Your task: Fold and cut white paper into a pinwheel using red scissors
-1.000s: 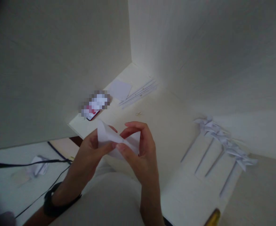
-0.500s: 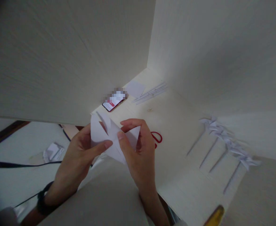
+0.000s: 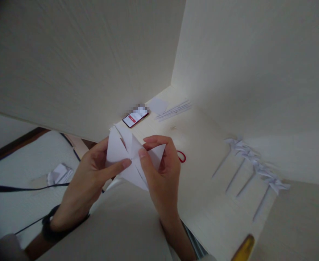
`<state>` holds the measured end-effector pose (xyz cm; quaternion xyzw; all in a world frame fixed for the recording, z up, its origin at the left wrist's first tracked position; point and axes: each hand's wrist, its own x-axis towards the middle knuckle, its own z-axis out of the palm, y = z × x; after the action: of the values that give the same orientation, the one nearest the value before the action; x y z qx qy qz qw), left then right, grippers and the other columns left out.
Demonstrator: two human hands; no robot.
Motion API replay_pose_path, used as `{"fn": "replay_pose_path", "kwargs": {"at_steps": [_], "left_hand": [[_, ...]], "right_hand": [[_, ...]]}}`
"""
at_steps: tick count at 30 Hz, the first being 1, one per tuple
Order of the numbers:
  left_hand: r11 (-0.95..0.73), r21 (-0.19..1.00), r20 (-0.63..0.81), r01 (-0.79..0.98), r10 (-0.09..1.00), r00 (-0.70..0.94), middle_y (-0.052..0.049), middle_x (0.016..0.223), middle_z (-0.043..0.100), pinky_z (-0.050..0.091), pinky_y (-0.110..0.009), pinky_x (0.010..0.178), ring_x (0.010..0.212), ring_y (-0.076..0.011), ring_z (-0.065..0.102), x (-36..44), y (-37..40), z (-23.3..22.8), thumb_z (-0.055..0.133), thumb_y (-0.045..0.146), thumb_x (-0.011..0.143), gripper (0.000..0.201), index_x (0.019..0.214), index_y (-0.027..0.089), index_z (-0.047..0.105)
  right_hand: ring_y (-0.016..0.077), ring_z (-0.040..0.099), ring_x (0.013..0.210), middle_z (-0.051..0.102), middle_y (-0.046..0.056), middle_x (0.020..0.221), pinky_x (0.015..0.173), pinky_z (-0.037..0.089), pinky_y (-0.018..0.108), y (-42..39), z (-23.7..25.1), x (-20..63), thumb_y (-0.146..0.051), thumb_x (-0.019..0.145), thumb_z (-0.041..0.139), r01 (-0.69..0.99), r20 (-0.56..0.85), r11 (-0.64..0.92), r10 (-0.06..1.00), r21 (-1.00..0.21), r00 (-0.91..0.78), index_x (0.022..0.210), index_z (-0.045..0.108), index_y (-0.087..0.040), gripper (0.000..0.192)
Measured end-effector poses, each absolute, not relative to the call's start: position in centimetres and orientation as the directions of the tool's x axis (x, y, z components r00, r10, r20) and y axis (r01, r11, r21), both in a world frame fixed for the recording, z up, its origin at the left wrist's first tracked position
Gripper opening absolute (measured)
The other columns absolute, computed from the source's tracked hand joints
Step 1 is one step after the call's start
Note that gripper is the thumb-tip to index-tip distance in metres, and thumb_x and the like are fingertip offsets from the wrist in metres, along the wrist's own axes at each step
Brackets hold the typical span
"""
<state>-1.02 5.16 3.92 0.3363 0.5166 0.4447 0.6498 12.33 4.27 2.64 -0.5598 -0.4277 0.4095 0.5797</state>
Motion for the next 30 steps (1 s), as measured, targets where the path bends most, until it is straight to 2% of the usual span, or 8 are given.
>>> {"fn": "replay_pose_path", "kwargs": {"at_steps": [7,12,17,20,25,30], "left_hand": [[0.370,0.895,-0.355,-0.249,0.929,0.106,0.000,0.089,0.077,0.057,-0.024,0.063,0.071,-0.0177,0.070,-1.0,4.5,4.3,0.082,0.022,0.070,0.036,0.104,0.026,0.073],[0.348,0.906,-0.342,-0.241,0.937,0.067,0.000,0.087,0.075,0.057,-0.026,0.064,0.071,-0.0179,0.069,-0.8,4.0,4.3,0.081,0.019,0.069,0.035,0.103,0.023,0.072],[0.314,0.925,-0.304,-0.214,0.949,0.077,0.001,0.085,0.073,0.055,-0.021,0.066,0.074,-0.0140,0.067,-0.9,3.8,4.6,0.080,0.017,0.071,0.033,0.103,0.022,0.072],[0.304,0.933,-0.296,-0.191,0.953,0.069,-0.001,0.090,0.074,0.056,-0.022,0.070,0.079,-0.0151,0.067,-1.0,3.7,4.9,0.079,0.018,0.073,0.036,0.107,0.021,0.070],[0.296,0.934,-0.285,-0.201,0.955,0.086,-0.001,0.095,0.075,0.057,-0.023,0.068,0.078,-0.0155,0.069,-1.0,3.4,5.2,0.081,0.017,0.071,0.044,0.113,0.023,0.069],[0.298,0.922,-0.282,-0.245,0.954,0.102,-0.001,0.095,0.075,0.058,-0.023,0.071,0.081,-0.0158,0.069,-1.1,3.1,5.1,0.080,0.016,0.071,0.041,0.110,0.022,0.070]], "right_hand": [[0.0151,0.059,0.073,0.061,-0.003,0.083,0.068,0.049,0.029,3.4,3.1,12.4,-0.020,0.083,0.069,0.042,0.096,0.087,0.944,-0.995,0.317,0.094,0.064,-0.028,0.015],[0.0141,0.059,0.075,0.062,-0.003,0.085,0.067,0.048,0.027,2.9,3.1,12.5,-0.021,0.084,0.068,0.059,0.113,0.099,0.940,-0.993,0.323,0.095,0.064,-0.028,0.014],[0.0126,0.060,0.078,0.062,-0.005,0.085,0.068,0.049,0.024,2.5,3.2,12.4,-0.020,0.079,0.072,0.046,0.129,0.121,0.960,-0.992,0.250,0.104,0.062,-0.028,0.028],[0.0113,0.059,0.077,0.061,-0.006,0.086,0.065,0.047,0.023,2.3,3.5,12.4,-0.018,0.077,0.073,0.071,0.115,0.100,0.960,-0.992,0.256,0.103,0.062,-0.029,0.030],[0.0124,0.058,0.076,0.058,-0.006,0.085,0.066,0.047,0.026,2.0,3.6,12.2,-0.017,0.079,0.071,0.078,0.114,0.095,0.950,-0.992,0.289,0.103,0.062,-0.031,0.029],[0.0133,0.059,0.078,0.058,-0.006,0.087,0.067,0.047,0.027,1.8,3.5,12.1,-0.017,0.080,0.071,0.055,0.106,0.094,0.949,-0.994,0.296,0.103,0.062,-0.033,0.030]]}}
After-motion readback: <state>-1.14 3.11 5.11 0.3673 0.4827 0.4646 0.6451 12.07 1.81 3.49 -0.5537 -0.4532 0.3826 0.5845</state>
